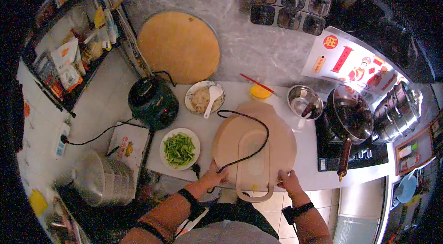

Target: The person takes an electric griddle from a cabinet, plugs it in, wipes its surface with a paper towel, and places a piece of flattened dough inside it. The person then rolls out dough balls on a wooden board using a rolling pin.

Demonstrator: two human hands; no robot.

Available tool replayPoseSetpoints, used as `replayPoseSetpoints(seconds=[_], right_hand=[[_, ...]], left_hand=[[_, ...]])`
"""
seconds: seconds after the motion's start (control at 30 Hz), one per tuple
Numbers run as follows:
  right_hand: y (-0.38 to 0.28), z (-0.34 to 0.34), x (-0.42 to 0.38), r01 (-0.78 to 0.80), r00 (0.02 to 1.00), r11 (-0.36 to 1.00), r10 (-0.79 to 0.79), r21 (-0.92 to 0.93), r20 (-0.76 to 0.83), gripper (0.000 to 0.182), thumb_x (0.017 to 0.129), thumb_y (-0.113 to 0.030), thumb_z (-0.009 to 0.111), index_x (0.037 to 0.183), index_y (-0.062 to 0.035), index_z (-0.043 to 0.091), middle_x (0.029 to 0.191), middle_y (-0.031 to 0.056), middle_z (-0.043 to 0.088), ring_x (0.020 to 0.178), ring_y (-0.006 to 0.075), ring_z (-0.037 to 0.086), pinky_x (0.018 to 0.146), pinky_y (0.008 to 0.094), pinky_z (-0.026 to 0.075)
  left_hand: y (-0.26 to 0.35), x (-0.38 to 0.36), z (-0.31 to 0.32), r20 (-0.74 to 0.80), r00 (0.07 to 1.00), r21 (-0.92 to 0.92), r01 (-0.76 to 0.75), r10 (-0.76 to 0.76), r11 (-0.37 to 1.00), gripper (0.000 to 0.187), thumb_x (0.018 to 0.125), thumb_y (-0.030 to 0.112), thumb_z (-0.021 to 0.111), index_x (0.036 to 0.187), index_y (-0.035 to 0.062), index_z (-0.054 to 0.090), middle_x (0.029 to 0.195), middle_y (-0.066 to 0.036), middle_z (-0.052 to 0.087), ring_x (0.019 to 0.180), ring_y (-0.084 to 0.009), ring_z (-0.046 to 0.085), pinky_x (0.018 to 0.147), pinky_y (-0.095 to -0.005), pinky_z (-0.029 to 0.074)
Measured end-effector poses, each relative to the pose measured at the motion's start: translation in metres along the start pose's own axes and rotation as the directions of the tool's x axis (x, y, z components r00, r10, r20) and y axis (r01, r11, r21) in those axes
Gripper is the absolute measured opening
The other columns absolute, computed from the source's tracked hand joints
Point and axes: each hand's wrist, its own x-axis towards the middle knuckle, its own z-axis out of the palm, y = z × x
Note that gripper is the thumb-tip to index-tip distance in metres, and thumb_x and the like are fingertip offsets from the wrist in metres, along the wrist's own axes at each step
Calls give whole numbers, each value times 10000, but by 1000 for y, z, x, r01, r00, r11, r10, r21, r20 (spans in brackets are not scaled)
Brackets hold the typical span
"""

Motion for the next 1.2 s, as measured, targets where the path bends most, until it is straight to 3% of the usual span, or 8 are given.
replayPoseSetpoints(seconds=[0.3,0.33,0.43,0.6,0.73,1.03,1.13,1.2], right_hand=[[-17,-5,-5,23,999,992,-19,-121,32,608,772,-235,633,1212,68,341,1140,233,492,1005,328,558,701,345,536],[-26,-3,-9,-61,998,995,60,-74,-13,627,750,-221,658,1219,58,348,1157,246,482,1023,330,547,730,351,525],[-22,-9,-1,370,495,156,-868,-916,52,712,700,-199,697,1295,-55,334,1125,243,503,998,300,553,709,323,492],[-127,87,-108,825,460,116,-706,-553,538,582,684,-157,683,1209,-69,448,1004,169,569,859,285,593,646,364,476],[-132,137,-121,935,315,-56,-321,-350,893,410,725,-267,641,1060,-55,535,835,151,598,764,344,582,668,426,476],[-181,162,-124,943,198,-163,-426,-290,883,142,765,-185,579,834,-61,572,714,149,573,702,337,582,604,431,459],[-213,166,-150,931,218,-157,-484,-329,847,146,744,-179,588,831,-63,570,700,144,566,682,337,575,595,425,454],[-218,169,-153,944,158,-180,-491,-277,857,148,738,-181,591,831,-67,574,688,140,561,667,334,571,590,426,451]], left_hand=[[28,-10,-1,-32,999,-60,21,-23,998,672,842,199,578,1343,77,147,1178,-178,488,927,-273,585,619,-354,544],[37,-11,-4,-45,989,330,145,-138,933,572,848,254,559,1279,44,247,1115,-204,527,934,-306,587,676,-393,519],[62,-47,-3,-52,978,732,175,-202,659,466,853,345,523,1142,1,398,990,-241,584,938,-360,582,769,-446,465],[84,-94,-13,191,980,821,-191,56,538,271,790,224,574,966,24,527,887,-150,634,845,-340,602,732,-438,466],[118,-124,-33,59,990,795,-126,131,593,209,752,156,591,926,47,551,868,-119,639,827,-322,606,709,-424,470],[129,-212,-72,-256,638,799,-283,726,531,188,755,159,653,880,50,565,824,-118,568,779,-291,581,672,-372,466],[111,-250,-94,-299,835,596,-214,461,774,242,837,264,591,956,55,568,857,-96,583,762,-224,577,698,-321,452],[94,-260,-104,136,987,-105,-66,80,992,433,906,457,423,1040,70,566,950,-71,597,747,-158,562,708,-292,436]])
